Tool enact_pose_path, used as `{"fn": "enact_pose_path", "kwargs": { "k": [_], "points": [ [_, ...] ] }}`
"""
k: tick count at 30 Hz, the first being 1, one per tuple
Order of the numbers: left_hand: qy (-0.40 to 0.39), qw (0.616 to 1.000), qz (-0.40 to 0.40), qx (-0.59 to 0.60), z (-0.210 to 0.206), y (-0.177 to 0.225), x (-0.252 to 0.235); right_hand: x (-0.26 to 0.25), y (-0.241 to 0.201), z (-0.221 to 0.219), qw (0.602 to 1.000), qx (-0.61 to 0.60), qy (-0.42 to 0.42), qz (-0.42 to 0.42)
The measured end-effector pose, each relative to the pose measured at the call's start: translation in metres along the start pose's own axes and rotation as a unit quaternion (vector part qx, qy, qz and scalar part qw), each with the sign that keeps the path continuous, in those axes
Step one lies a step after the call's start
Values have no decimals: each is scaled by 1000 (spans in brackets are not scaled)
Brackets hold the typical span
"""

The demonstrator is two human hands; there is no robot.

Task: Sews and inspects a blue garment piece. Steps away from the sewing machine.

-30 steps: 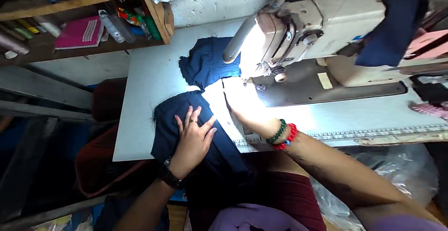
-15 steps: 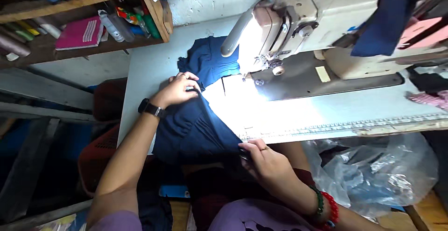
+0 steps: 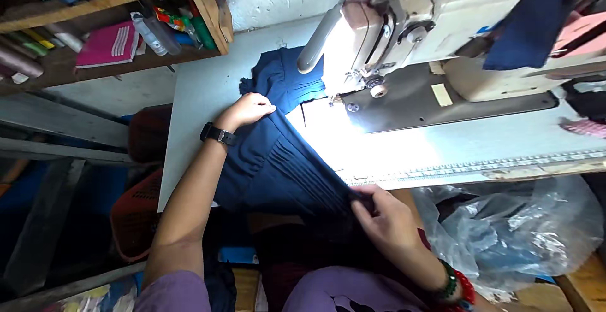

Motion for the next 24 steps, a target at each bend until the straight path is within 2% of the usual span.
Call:
{"fn": "enact_pose_path", "kwargs": {
  "k": [3,5,9,13,16,18,20,24],
  "points": [
    [44,999,9,25,1,-2,4,-11,28,13,986,-118,10,-121],
    [73,996,19,44,2,-3,7,-17,39,22,986,-78,5,-150],
    [97,989,33,103,3,-7,12,-22,45,25,988,-30,-22,-149],
    [103,986,0,129,2,-5,15,-25,46,25,985,-30,-36,-165],
    [91,991,-61,75,-3,3,17,-28,46,24,986,-36,-46,-154],
    [124,989,-74,45,-7,3,16,-28,46,23,988,-22,-54,-142],
    [163,985,-61,24,-8,-1,13,-29,47,22,992,0,-51,-119],
    [165,985,21,-34,-9,-4,4,-31,48,20,990,1,-63,-129]
  ]
}}
Point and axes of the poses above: each hand's wrist, its own x-axis away from the middle knuckle, its own z-axis out of the back of the hand, y = z × x, the point moved 8 cm from there along -x, towards the middle knuckle, and after that the axes turned 2 degrees about z, right-handed, at the moved point
